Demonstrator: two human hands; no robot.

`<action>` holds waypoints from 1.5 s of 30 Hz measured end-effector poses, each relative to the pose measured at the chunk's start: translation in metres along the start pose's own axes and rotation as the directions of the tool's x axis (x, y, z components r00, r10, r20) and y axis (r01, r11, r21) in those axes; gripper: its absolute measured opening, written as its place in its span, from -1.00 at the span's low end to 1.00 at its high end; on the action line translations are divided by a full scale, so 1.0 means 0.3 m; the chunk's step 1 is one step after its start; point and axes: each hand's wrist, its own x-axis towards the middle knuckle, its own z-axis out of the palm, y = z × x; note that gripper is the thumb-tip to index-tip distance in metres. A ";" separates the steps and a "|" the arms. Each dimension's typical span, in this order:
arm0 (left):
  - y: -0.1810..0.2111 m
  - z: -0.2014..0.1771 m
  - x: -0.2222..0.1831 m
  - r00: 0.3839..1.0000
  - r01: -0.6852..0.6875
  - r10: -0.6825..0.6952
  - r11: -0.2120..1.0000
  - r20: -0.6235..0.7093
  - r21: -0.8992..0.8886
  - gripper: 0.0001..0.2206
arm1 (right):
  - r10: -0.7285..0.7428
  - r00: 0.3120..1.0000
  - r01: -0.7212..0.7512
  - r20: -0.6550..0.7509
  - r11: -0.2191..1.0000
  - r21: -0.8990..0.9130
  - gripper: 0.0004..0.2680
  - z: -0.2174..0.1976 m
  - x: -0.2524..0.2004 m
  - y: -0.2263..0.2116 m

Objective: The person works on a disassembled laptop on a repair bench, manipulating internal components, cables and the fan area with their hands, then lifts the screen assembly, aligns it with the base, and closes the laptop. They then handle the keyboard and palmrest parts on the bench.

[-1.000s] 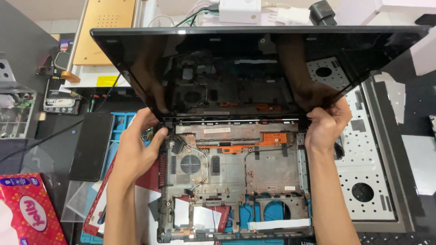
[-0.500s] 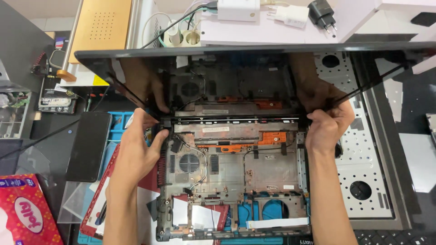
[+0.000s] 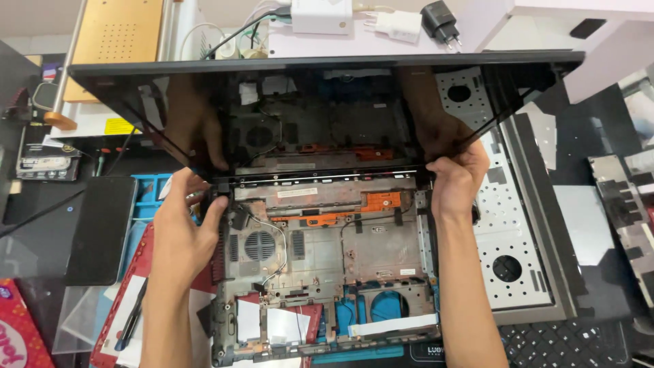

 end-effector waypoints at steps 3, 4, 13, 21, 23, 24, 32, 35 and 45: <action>-0.007 0.004 0.000 1.000 0.028 -0.028 0.999 0.001 0.037 -0.61 | 0.017 1.000 -0.016 -0.011 0.999 0.052 -0.48 0.029 0.002 -0.027; -0.008 0.008 -0.002 1.000 0.027 -0.027 0.999 0.004 0.034 -0.61 | 0.016 1.000 -0.015 -0.014 0.999 0.048 -0.48 0.023 0.001 -0.026; 0.031 0.000 -0.002 0.999 0.040 -0.040 0.999 0.019 0.030 -0.57 | 0.090 0.996 -0.088 -0.016 0.993 0.081 -0.50 -0.051 0.012 0.035; -0.021 0.036 -0.001 0.999 0.023 -0.024 0.999 -0.038 -0.032 -0.52 | 0.221 0.961 -0.174 0.169 0.951 -0.254 -0.62 -0.067 0.013 -0.116; -0.016 0.035 0.004 0.999 0.020 -0.021 0.999 -0.045 -0.035 -0.51 | 0.274 0.946 -0.201 0.175 0.915 -0.350 -0.63 -0.057 0.016 -0.157; -0.013 0.036 0.008 0.999 0.015 -0.017 0.999 -0.051 -0.039 -0.51 | 0.327 0.929 -0.223 0.173 0.868 -0.443 -0.65 -0.054 0.017 -0.178; -0.011 0.043 -0.006 0.999 0.011 -0.010 1.000 -0.036 0.026 -0.53 | 0.362 0.909 -0.161 0.205 0.762 -0.627 -0.80 -0.183 0.001 -0.051; -0.004 0.037 0.013 0.999 0.009 -0.007 0.999 -0.039 0.051 -0.54 | 0.317 0.931 -0.131 0.182 0.754 -0.644 -0.83 -0.183 0.007 -0.035; -0.052 -0.063 0.057 0.988 0.131 -0.125 0.990 0.095 -0.053 -0.88 | 0.351 0.897 -0.139 0.268 0.801 -0.582 -0.79 -0.153 0.025 -0.099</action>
